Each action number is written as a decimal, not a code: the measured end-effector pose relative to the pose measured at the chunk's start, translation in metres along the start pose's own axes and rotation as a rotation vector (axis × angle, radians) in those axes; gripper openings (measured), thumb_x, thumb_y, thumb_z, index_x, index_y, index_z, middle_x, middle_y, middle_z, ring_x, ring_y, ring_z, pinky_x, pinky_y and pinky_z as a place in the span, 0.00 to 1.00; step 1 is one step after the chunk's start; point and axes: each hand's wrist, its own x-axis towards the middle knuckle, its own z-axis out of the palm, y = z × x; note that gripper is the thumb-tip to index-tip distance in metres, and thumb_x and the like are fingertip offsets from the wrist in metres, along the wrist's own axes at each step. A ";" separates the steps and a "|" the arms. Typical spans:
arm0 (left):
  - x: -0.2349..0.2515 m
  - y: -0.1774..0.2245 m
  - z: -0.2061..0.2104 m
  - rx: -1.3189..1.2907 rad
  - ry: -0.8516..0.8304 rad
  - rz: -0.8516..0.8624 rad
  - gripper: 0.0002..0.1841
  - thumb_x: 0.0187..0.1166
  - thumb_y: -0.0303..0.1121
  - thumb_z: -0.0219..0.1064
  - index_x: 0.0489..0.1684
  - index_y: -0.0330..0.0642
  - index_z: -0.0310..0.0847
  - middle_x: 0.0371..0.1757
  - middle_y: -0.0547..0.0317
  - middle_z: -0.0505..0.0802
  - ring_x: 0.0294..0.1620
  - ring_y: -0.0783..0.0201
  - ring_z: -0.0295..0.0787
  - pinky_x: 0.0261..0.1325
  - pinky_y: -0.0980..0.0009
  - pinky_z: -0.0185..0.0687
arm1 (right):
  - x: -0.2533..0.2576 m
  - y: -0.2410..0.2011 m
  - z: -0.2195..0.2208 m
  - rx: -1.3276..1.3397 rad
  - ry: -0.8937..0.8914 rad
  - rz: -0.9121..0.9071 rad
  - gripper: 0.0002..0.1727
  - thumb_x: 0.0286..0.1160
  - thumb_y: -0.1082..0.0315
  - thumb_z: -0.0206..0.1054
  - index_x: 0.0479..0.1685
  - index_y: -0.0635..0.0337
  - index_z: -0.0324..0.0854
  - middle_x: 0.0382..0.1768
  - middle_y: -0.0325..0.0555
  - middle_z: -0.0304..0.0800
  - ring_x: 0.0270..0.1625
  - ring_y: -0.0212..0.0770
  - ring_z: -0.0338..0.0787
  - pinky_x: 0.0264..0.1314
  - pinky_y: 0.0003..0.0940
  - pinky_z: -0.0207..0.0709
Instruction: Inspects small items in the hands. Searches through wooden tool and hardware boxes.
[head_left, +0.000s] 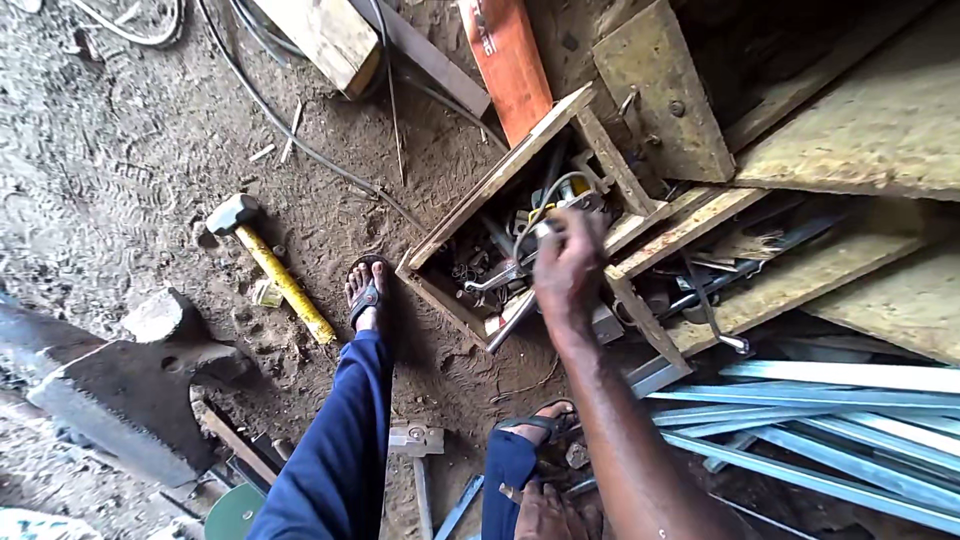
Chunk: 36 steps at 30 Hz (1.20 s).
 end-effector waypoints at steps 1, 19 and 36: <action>-0.004 0.001 -0.003 -0.011 -0.013 0.001 0.26 0.93 0.34 0.41 0.87 0.33 0.60 0.83 0.31 0.73 0.84 0.33 0.66 0.79 0.35 0.63 | -0.009 -0.009 0.014 0.070 -0.141 -0.017 0.17 0.85 0.59 0.61 0.63 0.55 0.86 0.57 0.53 0.90 0.60 0.50 0.91 0.66 0.52 0.84; 0.011 -0.004 0.013 -0.018 0.027 0.011 0.24 0.94 0.33 0.40 0.85 0.35 0.63 0.79 0.30 0.78 0.82 0.30 0.69 0.78 0.33 0.63 | -0.087 0.021 0.061 0.018 -0.710 -0.490 0.14 0.75 0.68 0.71 0.58 0.46 0.86 0.59 0.39 0.90 0.66 0.51 0.84 0.61 0.60 0.77; 0.025 -0.001 0.029 -0.032 0.055 0.003 0.25 0.94 0.36 0.40 0.88 0.41 0.63 0.79 0.31 0.77 0.80 0.30 0.71 0.79 0.31 0.62 | -0.102 0.060 0.008 0.602 -0.123 0.102 0.20 0.88 0.60 0.62 0.73 0.57 0.74 0.52 0.45 0.92 0.51 0.38 0.94 0.57 0.41 0.91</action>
